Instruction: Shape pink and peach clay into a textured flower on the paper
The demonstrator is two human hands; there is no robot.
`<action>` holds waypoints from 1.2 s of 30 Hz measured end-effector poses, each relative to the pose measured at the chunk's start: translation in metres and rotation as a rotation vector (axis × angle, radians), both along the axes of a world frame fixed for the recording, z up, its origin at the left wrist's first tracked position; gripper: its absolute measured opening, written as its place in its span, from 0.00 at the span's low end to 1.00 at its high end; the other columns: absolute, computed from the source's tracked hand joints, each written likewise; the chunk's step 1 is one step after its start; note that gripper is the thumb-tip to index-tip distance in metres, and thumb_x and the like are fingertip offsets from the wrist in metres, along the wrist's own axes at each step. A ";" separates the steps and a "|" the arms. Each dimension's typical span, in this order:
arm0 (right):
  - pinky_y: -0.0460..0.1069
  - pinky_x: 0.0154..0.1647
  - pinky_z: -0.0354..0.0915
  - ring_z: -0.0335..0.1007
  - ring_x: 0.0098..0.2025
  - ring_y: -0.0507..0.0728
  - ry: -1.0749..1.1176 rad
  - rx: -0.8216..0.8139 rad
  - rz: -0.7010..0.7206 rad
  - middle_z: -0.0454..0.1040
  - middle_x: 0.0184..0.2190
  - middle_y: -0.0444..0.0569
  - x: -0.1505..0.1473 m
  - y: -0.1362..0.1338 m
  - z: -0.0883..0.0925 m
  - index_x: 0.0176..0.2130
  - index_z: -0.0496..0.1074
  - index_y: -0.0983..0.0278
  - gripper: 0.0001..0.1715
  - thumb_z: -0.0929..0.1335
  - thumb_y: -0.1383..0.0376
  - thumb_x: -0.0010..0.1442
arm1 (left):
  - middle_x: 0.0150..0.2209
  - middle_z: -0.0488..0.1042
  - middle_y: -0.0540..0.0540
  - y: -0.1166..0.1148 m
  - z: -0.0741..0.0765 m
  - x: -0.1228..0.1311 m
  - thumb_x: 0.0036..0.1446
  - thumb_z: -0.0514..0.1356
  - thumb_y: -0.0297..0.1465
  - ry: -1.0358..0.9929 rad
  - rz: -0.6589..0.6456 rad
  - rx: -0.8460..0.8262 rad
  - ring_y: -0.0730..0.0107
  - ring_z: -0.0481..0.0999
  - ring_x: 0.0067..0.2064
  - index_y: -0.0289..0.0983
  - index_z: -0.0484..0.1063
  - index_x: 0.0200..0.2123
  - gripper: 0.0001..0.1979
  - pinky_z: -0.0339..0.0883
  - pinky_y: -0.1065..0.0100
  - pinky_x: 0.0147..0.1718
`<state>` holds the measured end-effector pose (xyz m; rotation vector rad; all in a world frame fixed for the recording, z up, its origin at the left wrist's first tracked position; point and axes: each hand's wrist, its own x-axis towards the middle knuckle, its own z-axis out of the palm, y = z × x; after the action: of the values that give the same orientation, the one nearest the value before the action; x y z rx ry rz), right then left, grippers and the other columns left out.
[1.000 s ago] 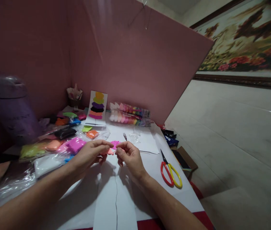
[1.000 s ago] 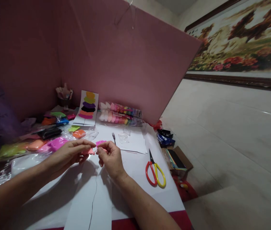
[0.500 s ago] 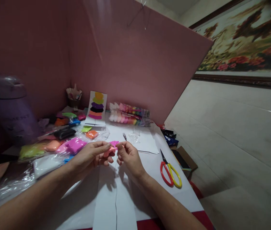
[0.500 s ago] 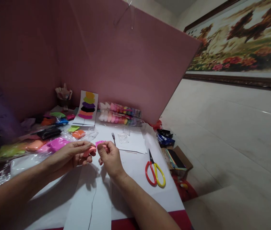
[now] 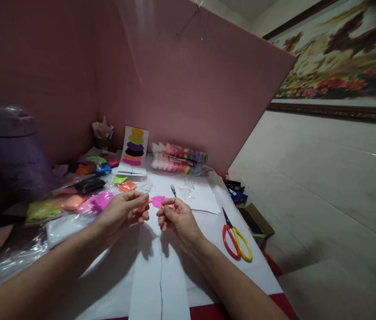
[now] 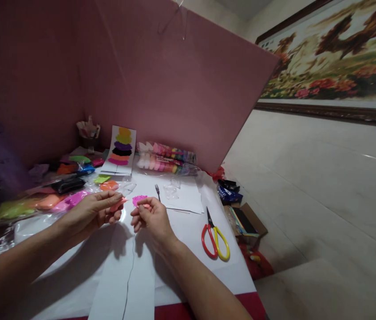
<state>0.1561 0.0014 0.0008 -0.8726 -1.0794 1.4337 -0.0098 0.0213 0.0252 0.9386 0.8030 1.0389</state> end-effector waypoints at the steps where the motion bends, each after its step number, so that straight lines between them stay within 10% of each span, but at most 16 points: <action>1: 0.42 0.18 0.58 0.62 0.20 0.47 0.055 -0.038 0.018 0.68 0.24 0.41 0.000 0.000 0.002 0.35 0.67 0.64 0.22 0.75 0.54 0.49 | 0.22 0.69 0.52 0.000 0.000 0.000 0.45 0.71 0.35 0.009 0.008 -0.009 0.77 0.71 0.21 0.33 0.70 0.26 0.15 0.63 0.77 0.19; 8: 0.43 0.20 0.53 0.56 0.23 0.47 0.288 -0.211 0.098 0.61 0.24 0.41 0.001 0.000 0.012 0.32 0.68 0.67 0.26 0.71 0.46 0.53 | 0.22 0.69 0.52 -0.001 0.000 0.001 0.43 0.72 0.37 0.037 0.000 -0.015 0.76 0.71 0.21 0.33 0.69 0.26 0.17 0.62 0.76 0.18; 24: 0.40 0.17 0.52 0.59 0.20 0.45 0.252 -0.228 0.113 0.68 0.24 0.42 0.007 0.002 0.009 0.28 0.67 0.67 0.17 0.77 0.67 0.44 | 0.22 0.69 0.53 -0.003 0.000 0.000 0.41 0.72 0.38 0.073 -0.011 -0.005 0.76 0.71 0.22 0.33 0.68 0.26 0.19 0.62 0.75 0.20; 36: 0.45 0.31 0.64 0.67 0.30 0.51 0.320 -0.229 0.060 0.71 0.30 0.51 0.001 0.004 0.008 0.38 0.72 0.72 0.33 0.67 0.43 0.57 | 0.24 0.72 0.52 -0.005 -0.005 0.005 0.49 0.58 0.32 0.501 0.066 0.373 0.72 0.67 0.25 0.37 0.72 0.29 0.05 0.59 0.71 0.23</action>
<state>0.1567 0.0054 0.0086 -0.7412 -0.7158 1.7045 -0.0045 0.0163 0.0201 1.5374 1.0763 1.0428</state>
